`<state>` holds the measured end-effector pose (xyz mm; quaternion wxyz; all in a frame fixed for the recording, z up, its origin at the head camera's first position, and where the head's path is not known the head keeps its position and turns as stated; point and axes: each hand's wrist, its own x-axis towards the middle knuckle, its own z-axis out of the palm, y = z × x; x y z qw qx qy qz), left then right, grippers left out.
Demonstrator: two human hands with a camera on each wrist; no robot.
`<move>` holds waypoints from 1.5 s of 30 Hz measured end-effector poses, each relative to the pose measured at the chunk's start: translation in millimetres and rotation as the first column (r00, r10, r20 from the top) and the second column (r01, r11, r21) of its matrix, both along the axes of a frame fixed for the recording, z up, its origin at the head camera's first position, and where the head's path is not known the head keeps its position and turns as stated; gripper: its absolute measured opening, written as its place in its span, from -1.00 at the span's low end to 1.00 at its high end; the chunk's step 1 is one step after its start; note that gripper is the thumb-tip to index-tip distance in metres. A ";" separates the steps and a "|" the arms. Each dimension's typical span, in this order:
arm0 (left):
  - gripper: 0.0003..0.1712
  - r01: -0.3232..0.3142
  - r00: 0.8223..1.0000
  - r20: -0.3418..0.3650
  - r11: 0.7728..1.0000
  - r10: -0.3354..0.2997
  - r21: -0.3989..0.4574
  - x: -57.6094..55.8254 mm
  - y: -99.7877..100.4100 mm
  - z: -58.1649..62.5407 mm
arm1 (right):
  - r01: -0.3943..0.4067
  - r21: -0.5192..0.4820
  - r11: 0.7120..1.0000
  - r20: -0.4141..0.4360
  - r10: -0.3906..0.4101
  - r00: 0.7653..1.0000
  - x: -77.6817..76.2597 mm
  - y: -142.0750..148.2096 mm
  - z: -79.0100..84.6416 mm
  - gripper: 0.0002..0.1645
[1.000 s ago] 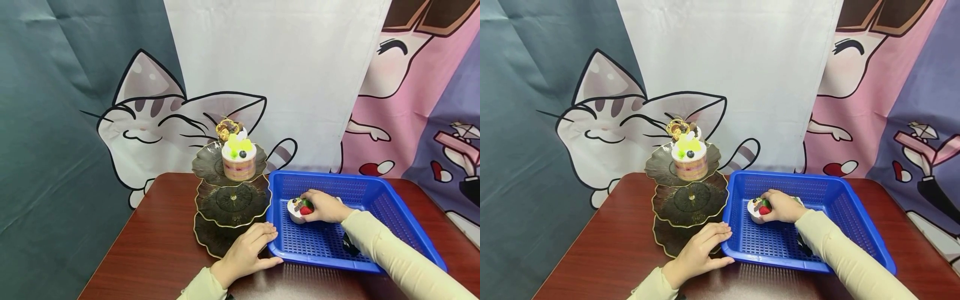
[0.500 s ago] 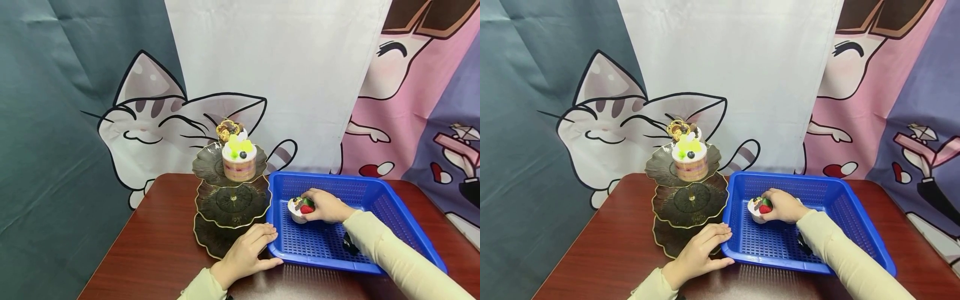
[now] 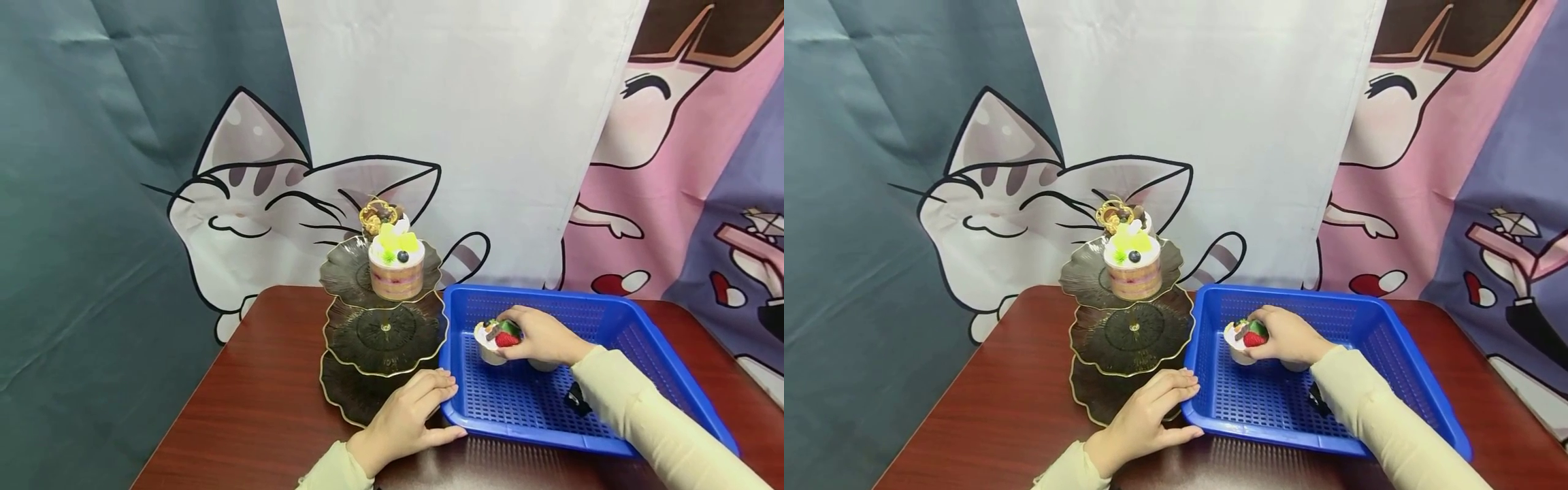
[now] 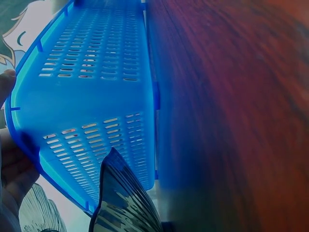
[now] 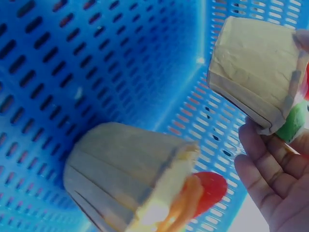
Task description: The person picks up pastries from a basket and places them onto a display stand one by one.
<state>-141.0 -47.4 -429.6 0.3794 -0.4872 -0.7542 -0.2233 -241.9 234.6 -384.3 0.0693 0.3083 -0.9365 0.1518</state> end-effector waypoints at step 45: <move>-0.43 0.007 1.000 -0.024 1.000 -0.006 0.010 0.5 0.3 -0.1 | -0.030 -0.062 0.998 -0.047 0.027 0.999 18.9 -16.7 64.3 -0.41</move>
